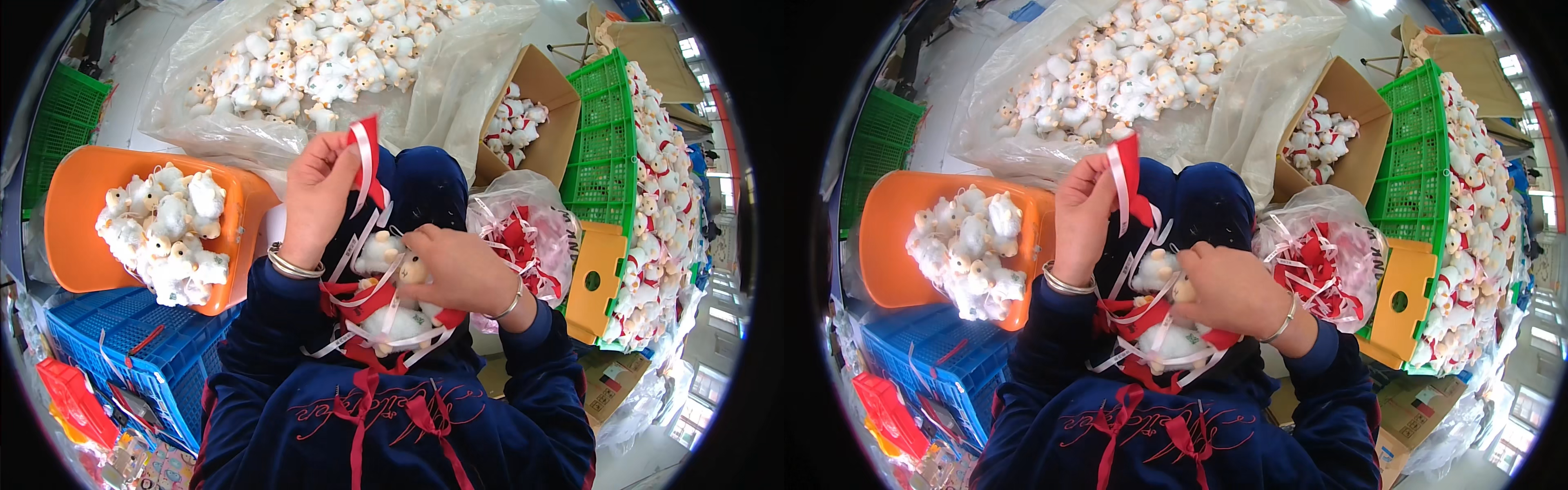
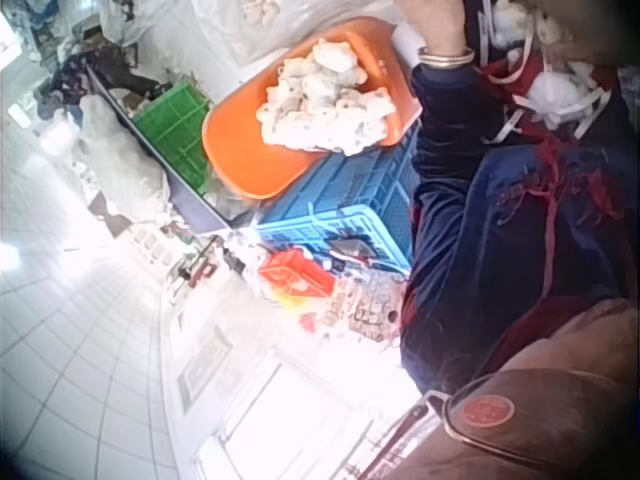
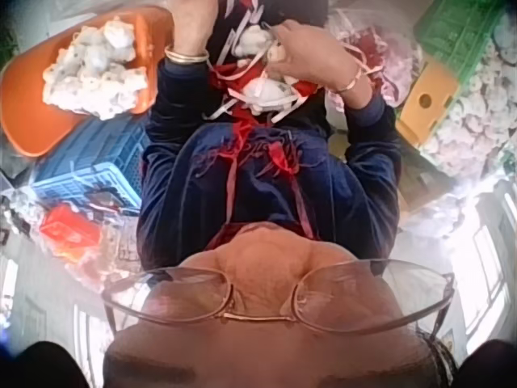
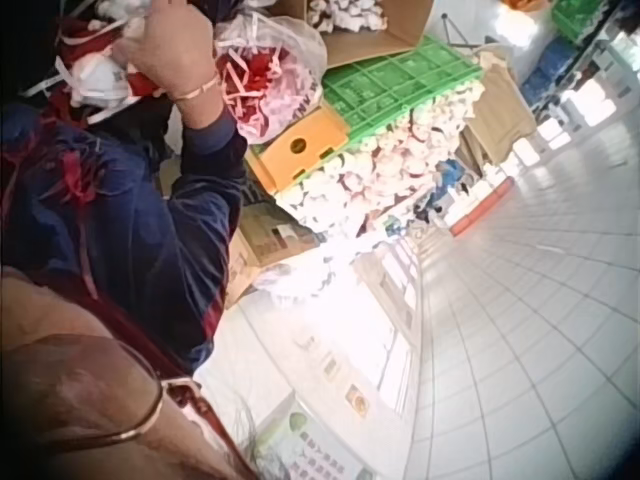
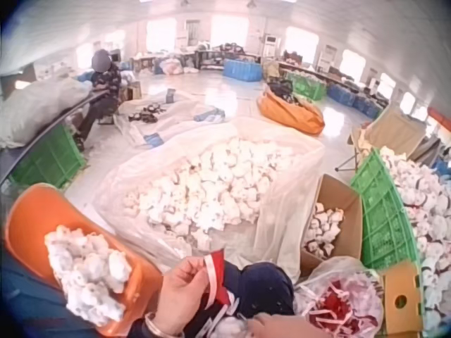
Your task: The person sits on the floor and ties red ribbons around the necks of small white plush toys. They pick up each toy, wrap the ribbon, and tie a bow by hand.
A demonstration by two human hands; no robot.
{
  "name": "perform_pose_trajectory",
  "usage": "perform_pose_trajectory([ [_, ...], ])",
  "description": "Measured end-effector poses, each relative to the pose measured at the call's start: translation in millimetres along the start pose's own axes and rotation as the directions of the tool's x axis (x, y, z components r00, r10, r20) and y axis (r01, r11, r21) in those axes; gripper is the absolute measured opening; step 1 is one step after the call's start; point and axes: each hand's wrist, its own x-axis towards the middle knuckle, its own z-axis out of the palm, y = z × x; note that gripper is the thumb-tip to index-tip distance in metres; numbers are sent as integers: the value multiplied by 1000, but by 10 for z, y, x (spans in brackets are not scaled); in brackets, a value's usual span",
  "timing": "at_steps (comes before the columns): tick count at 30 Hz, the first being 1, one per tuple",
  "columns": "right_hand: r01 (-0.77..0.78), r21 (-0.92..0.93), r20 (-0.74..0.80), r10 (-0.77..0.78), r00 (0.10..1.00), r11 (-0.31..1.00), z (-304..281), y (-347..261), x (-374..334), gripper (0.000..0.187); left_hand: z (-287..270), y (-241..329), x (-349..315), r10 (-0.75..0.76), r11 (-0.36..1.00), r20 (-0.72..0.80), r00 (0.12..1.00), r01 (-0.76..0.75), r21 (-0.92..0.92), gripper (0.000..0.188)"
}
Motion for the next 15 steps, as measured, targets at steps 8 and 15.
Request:
perform_pose_trajectory([
  [8,463,413,-426,-282,859,784,-100,43,-140,47,-15,-131,-78,-5,994,66,998,-2,108,13],
  [15,677,658,-687,-105,719,330,1,157,-158,35,7,-11,-61,-85,993,101,991,76,89,17],
])
